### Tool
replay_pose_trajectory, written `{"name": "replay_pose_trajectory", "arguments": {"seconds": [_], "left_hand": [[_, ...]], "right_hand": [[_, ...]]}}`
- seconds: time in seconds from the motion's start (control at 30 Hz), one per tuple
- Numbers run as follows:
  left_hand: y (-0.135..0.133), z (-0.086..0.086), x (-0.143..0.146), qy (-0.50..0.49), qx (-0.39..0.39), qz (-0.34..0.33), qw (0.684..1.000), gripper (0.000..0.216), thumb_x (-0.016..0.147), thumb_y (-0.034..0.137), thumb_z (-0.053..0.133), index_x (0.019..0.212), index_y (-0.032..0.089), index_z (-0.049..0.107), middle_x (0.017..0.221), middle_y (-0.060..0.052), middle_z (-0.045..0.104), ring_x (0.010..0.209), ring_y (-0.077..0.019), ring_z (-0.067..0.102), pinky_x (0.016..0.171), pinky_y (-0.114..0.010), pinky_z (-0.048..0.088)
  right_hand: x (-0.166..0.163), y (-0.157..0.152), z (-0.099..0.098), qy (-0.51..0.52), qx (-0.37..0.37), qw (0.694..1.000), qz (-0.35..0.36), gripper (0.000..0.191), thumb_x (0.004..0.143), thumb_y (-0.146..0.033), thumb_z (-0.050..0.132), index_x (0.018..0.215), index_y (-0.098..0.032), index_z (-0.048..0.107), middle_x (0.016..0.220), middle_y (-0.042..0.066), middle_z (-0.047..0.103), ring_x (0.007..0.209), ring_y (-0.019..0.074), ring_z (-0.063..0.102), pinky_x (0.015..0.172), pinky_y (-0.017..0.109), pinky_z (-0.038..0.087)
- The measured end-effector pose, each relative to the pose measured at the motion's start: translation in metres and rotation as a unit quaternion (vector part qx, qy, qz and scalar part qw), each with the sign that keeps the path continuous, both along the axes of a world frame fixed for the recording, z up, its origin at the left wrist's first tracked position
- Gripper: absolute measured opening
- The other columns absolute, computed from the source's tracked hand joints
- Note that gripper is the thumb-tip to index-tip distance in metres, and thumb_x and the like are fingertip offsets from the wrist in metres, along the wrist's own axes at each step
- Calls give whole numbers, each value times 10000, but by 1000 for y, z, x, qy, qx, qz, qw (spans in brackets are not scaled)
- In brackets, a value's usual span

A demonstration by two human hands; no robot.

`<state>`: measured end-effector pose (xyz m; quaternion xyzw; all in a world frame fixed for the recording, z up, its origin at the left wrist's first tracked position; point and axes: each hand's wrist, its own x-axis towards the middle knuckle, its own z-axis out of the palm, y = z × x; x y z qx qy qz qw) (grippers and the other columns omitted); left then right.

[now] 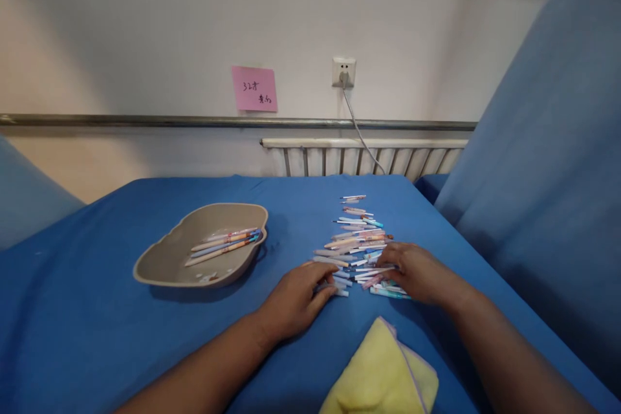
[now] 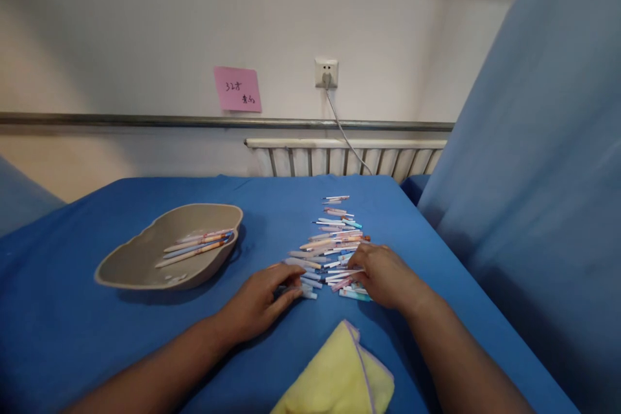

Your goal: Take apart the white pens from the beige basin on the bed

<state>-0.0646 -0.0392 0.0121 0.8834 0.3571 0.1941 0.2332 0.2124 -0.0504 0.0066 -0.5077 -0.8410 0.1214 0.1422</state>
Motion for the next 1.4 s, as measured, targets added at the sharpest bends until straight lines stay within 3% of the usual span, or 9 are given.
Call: {"name": "replay_pose_trajectory", "arguments": {"seconds": [0.3, 0.53, 0.7, 0.77, 0.87, 1.0, 1.17, 1.3, 1.4], "left_hand": [[-5, -2, 3, 85, 63, -37, 994, 297, 827, 310, 603, 1102, 217, 537, 1050, -63, 607, 986, -229, 527, 858, -348, 423], [-8, -4, 8, 150, 120, -14, 981, 316, 861, 244, 533, 1170, 194, 490, 1085, -79, 587, 1002, -233, 525, 884, -365, 423], [-17, 0, 3, 125, 127, 23, 984, 280, 894, 210, 452, 1170, 191, 488, 1075, -70, 605, 992, -208, 543, 870, -325, 432], [-17, 11, -10, 101, 126, 55, 985, 280, 899, 237, 445, 1172, 193, 492, 1090, -69, 609, 985, -197, 553, 872, -308, 427], [-2, 39, -45, 112, 118, 159, 974, 282, 914, 295, 413, 1151, 191, 525, 1079, -71, 626, 928, -176, 581, 848, -280, 422], [36, 68, -111, 313, 46, 303, 899, 339, 903, 395, 379, 1010, 204, 638, 971, -93, 680, 870, -219, 619, 738, -288, 431], [62, 63, -160, 394, -8, 319, 862, 173, 667, 263, 635, 806, 189, 706, 824, -116, 711, 749, -267, 651, 632, -300, 443], [62, 52, -160, 411, -15, 306, 858, 171, 632, 240, 634, 783, 210, 708, 828, -99, 716, 762, -254, 653, 641, -288, 447], [61, 55, -157, 408, -14, 301, 862, 130, 640, 255, 630, 728, 185, 696, 791, -115, 707, 749, -257, 647, 657, -299, 444]], "right_hand": [[-19, -6, 3, 28, 65, 997, -18, 175, 886, -229, 485, 999, -194, 613, 981, 64, 643, 952, 203, 567, 858, 335, 399], [-57, -25, 3, 70, 28, 995, 60, 178, 911, -195, 448, 986, -234, 604, 935, 25, 639, 886, 189, 561, 792, 327, 403], [-63, -30, -1, 82, 11, 993, 84, 218, 941, -231, 393, 999, -238, 603, 929, 40, 633, 872, 194, 564, 782, 339, 419], [-62, -29, -3, 88, 3, 993, 83, 240, 951, -257, 370, 1015, -236, 600, 936, 49, 630, 875, 194, 569, 779, 338, 430], [-60, -28, -6, 91, -6, 992, 83, 266, 959, -295, 347, 1014, -236, 600, 935, 56, 629, 866, 195, 576, 771, 341, 443], [-60, -29, -10, 96, -4, 992, 84, 282, 955, -309, 344, 994, -238, 613, 909, 59, 635, 835, 199, 582, 753, 341, 455], [-62, -30, -11, 113, -2, 990, 87, 281, 946, -314, 359, 965, -240, 630, 882, 57, 644, 808, 194, 590, 743, 326, 463], [-63, -29, -11, 113, -7, 990, 87, 270, 945, -303, 363, 963, -242, 625, 880, 53, 644, 808, 194, 590, 747, 330, 462], [-62, -29, -12, 109, -17, 990, 86, 266, 946, -288, 360, 948, -242, 622, 865, 52, 642, 800, 198, 590, 738, 338, 462]]}}
